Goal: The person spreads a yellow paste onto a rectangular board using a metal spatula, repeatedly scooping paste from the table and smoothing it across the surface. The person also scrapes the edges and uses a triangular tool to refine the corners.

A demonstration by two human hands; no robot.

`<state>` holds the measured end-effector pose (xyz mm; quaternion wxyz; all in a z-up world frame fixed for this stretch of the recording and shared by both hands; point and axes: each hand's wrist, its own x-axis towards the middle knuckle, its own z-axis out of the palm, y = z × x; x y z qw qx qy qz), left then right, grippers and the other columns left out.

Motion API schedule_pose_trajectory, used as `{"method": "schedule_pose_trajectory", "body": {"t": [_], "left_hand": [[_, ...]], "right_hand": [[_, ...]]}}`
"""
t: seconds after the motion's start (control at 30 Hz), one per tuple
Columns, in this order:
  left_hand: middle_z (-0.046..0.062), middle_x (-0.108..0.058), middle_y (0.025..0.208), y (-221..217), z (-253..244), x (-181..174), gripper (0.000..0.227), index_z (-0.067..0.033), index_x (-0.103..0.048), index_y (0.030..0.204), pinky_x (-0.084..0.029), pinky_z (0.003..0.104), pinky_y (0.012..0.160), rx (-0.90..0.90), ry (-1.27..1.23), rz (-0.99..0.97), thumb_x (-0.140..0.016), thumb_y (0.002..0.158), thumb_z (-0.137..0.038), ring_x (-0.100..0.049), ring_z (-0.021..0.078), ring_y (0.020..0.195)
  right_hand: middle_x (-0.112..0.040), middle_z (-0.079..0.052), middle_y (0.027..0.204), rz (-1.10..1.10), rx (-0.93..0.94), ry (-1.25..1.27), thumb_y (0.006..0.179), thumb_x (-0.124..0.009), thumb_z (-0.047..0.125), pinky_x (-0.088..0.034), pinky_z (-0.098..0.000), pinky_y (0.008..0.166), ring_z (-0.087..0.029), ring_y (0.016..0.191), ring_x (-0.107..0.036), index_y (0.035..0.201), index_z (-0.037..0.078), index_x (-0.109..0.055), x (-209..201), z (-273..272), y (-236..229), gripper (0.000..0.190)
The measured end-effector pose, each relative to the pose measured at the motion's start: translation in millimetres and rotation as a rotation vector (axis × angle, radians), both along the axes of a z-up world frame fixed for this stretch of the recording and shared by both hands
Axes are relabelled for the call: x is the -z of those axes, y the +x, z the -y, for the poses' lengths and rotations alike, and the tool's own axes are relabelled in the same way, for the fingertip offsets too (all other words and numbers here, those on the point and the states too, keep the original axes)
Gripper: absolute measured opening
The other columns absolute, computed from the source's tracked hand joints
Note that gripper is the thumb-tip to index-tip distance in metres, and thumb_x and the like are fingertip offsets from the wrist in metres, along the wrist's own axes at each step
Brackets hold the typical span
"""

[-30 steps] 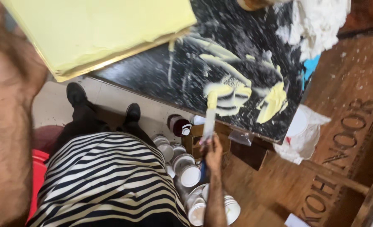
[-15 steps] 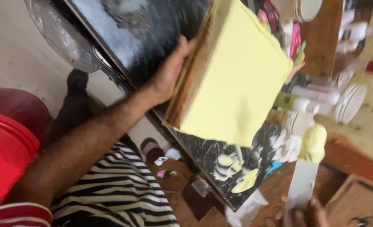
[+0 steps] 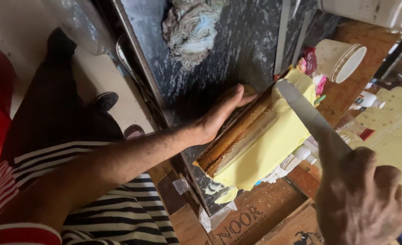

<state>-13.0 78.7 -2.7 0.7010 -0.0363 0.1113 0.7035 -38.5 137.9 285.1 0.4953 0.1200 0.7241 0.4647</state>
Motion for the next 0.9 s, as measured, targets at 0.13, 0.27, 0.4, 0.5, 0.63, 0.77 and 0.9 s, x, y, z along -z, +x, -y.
{"method": "schedule_pose_trajectory", "body": {"t": [0.13, 0.27, 0.4, 0.5, 0.63, 0.77, 0.9], "left_hand": [[0.008, -0.015, 0.170, 4.7, -6.0, 3.3, 0.100, -0.0068, -0.044, 0.157, -0.001, 0.043, 0.125, 0.122, -0.087, 0.042, -0.021, 0.091, -0.078, -0.009, 0.0188, 0.158], [0.013, -0.030, 0.171, 6.3, -5.1, 5.9, 0.091, -0.0057, -0.037, 0.158, -0.005, 0.044, 0.130, 0.039, -0.041, 0.121, -0.027, 0.099, -0.075, -0.017, 0.0222, 0.161], [0.011, -0.032, 0.171, 7.4, -4.4, 3.8, 0.091, -0.0102, -0.034, 0.158, 0.001, 0.045, 0.128, 0.062, -0.087, 0.003, -0.026, 0.095, -0.076, -0.011, 0.0200, 0.161], [0.009, -0.030, 0.170, 6.5, -3.4, 5.0, 0.094, -0.0084, -0.040, 0.156, 0.002, 0.045, 0.127, 0.072, -0.084, -0.026, -0.026, 0.094, -0.078, -0.010, 0.0195, 0.160], [0.011, -0.036, 0.169, 6.6, -1.5, 4.0, 0.094, -0.0061, -0.044, 0.155, -0.002, 0.045, 0.128, 0.064, -0.093, -0.021, -0.026, 0.096, -0.078, -0.016, 0.0216, 0.160], [0.011, -0.032, 0.170, 5.2, 3.4, -1.1, 0.090, -0.0040, -0.043, 0.156, -0.004, 0.045, 0.130, 0.003, -0.038, -0.051, -0.027, 0.101, -0.073, -0.018, 0.0222, 0.161], [0.013, -0.030, 0.171, 5.6, 4.8, -3.0, 0.086, -0.0029, -0.039, 0.158, -0.007, 0.042, 0.133, -0.027, 0.004, 0.052, -0.029, 0.104, -0.069, -0.021, 0.0217, 0.161]], "right_hand": [[-0.056, 0.000, 0.087, 0.049, 0.077, -0.121, 0.108, -0.046, 0.024, -0.053, -0.0275, 0.048, -0.015, 0.063, -0.056, 0.152, 0.041, -0.049, -9.3, 1.8, 3.7, 0.048], [-0.056, 0.000, 0.095, -0.009, -0.014, -0.204, 0.106, -0.050, 0.026, -0.051, -0.0268, 0.052, -0.015, 0.067, -0.056, 0.147, 0.042, -0.055, -15.4, 15.8, 23.8, 0.043], [-0.056, 0.001, 0.104, -0.001, -0.168, -0.120, 0.105, -0.054, 0.029, -0.049, -0.0261, 0.057, -0.015, 0.071, -0.055, 0.142, 0.043, -0.061, -15.3, -2.4, 13.2, 0.040], [-0.056, 0.001, 0.110, 0.082, -0.231, -0.022, 0.105, -0.057, 0.031, -0.048, -0.0255, 0.061, -0.015, 0.074, -0.055, 0.138, 0.043, -0.066, -9.0, -14.7, 1.8, 0.037], [-0.054, -0.002, 0.102, 0.029, -0.135, -0.125, 0.095, -0.058, 0.027, -0.052, -0.0333, 0.061, -0.023, 0.076, -0.058, 0.137, 0.041, -0.066, -12.6, -8.2, 2.4, 0.045], [-0.053, -0.009, 0.106, -0.124, -0.058, -0.272, 0.096, -0.057, 0.020, -0.052, -0.0388, 0.063, -0.030, 0.080, -0.059, 0.139, 0.034, -0.065, -19.6, -10.4, 24.7, 0.046], [-0.046, -0.009, 0.108, -0.321, -0.021, -0.379, 0.108, -0.050, 0.013, -0.046, -0.0311, 0.071, -0.024, 0.085, -0.054, 0.151, 0.027, -0.054, -11.4, -49.5, 43.7, 0.045]]}}
